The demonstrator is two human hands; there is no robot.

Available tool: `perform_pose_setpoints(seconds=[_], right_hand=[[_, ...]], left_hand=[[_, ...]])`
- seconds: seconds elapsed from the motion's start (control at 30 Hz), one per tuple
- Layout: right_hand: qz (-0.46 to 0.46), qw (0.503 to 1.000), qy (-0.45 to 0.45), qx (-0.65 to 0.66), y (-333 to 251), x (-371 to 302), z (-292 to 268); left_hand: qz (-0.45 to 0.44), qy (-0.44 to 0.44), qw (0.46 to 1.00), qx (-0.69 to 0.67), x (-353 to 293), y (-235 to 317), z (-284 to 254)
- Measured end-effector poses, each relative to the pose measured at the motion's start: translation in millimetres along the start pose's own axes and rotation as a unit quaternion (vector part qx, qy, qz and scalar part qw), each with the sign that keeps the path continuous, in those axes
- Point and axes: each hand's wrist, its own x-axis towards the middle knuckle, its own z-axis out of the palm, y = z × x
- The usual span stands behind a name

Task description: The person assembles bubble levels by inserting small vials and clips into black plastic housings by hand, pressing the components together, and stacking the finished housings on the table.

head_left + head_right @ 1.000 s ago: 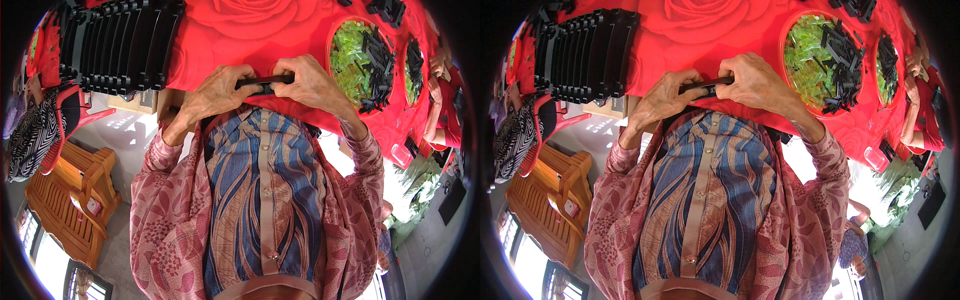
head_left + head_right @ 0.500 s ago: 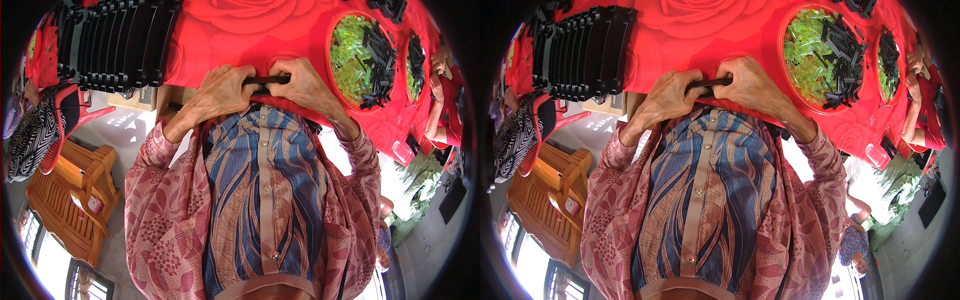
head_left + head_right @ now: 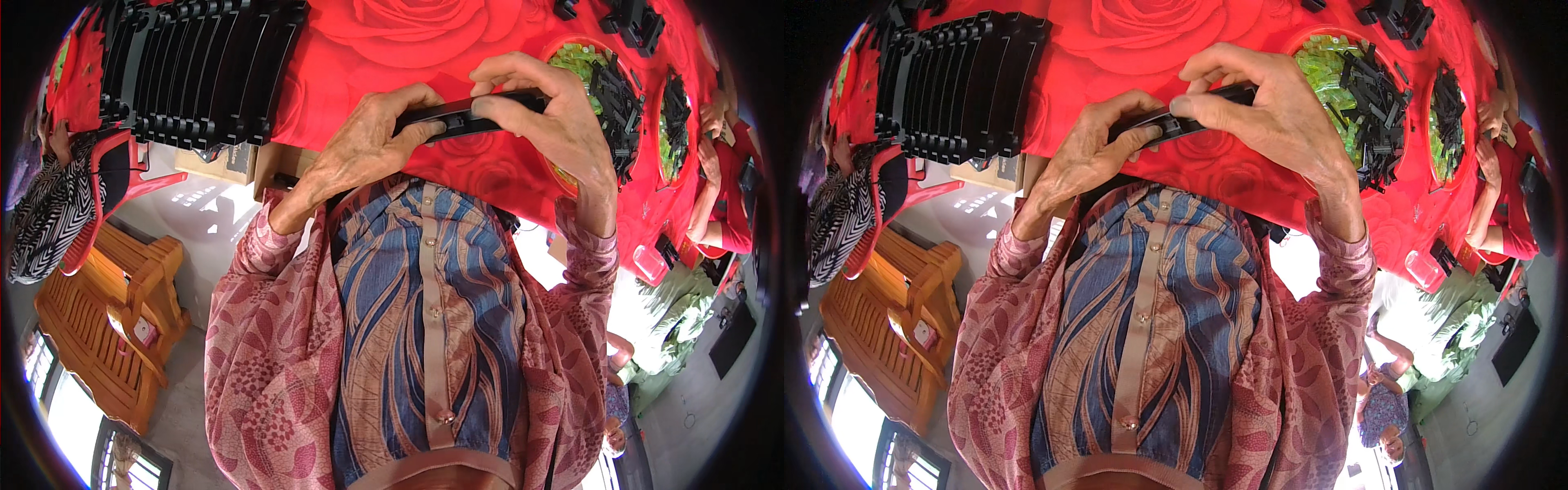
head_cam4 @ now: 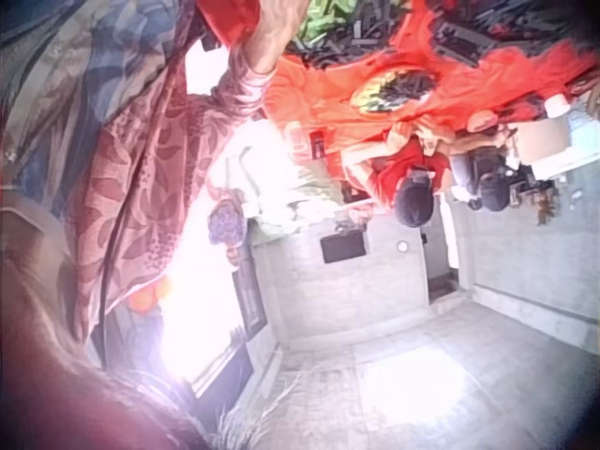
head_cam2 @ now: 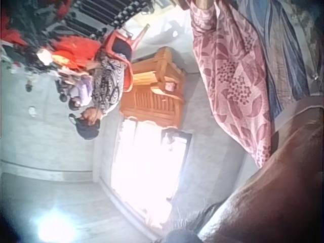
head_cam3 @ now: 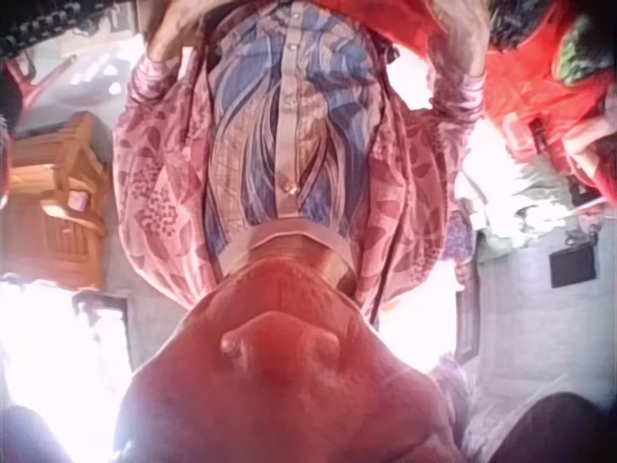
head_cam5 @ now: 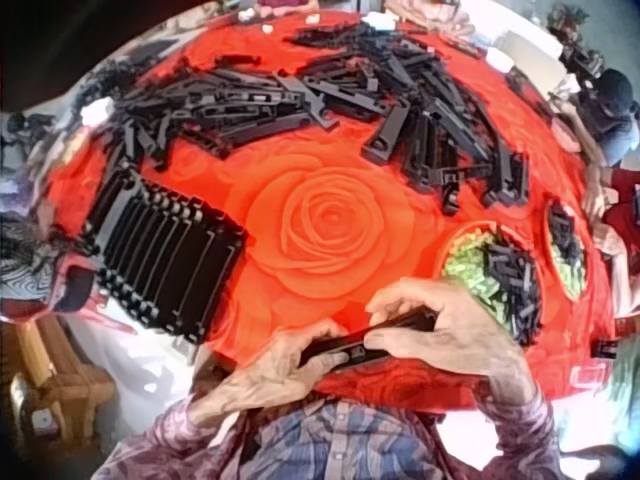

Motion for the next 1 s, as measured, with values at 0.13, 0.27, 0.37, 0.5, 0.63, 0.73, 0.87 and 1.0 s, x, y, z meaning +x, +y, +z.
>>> perform_pose_setpoints(seconds=[0.13,0.27,0.37,0.5,0.63,0.73,0.87,1.0], right_hand=[[-0.003,0.997,0.075,0.024,-7,3,7],[-0.117,0.984,0.137,-0.004,-12,5,17],[-0.173,0.976,0.127,-0.038,-21,7,21],[-0.185,0.971,0.142,0.053,-31,12,27],[-0.196,0.937,0.164,0.237,-34,22,34],[-0.116,0.878,0.162,0.435,-45,25,34],[-0.113,0.849,0.182,0.483,-35,32,43],[-0.12,0.852,0.186,0.475,-34,29,45]], left_hand=[[-0.034,0.016,0.999,-0.035,-2,5,-2],[0.004,0.044,0.994,-0.102,-4,2,-2],[0.016,0.053,0.992,-0.116,-7,2,-4],[0.038,0.068,0.981,-0.179,-8,1,0],[0.031,0.074,0.985,-0.154,-11,7,-2],[0.018,0.038,0.996,-0.08,-13,7,-5],[0.036,0.103,0.988,-0.105,-13,12,8],[0.034,0.121,0.99,-0.071,-17,21,11]])
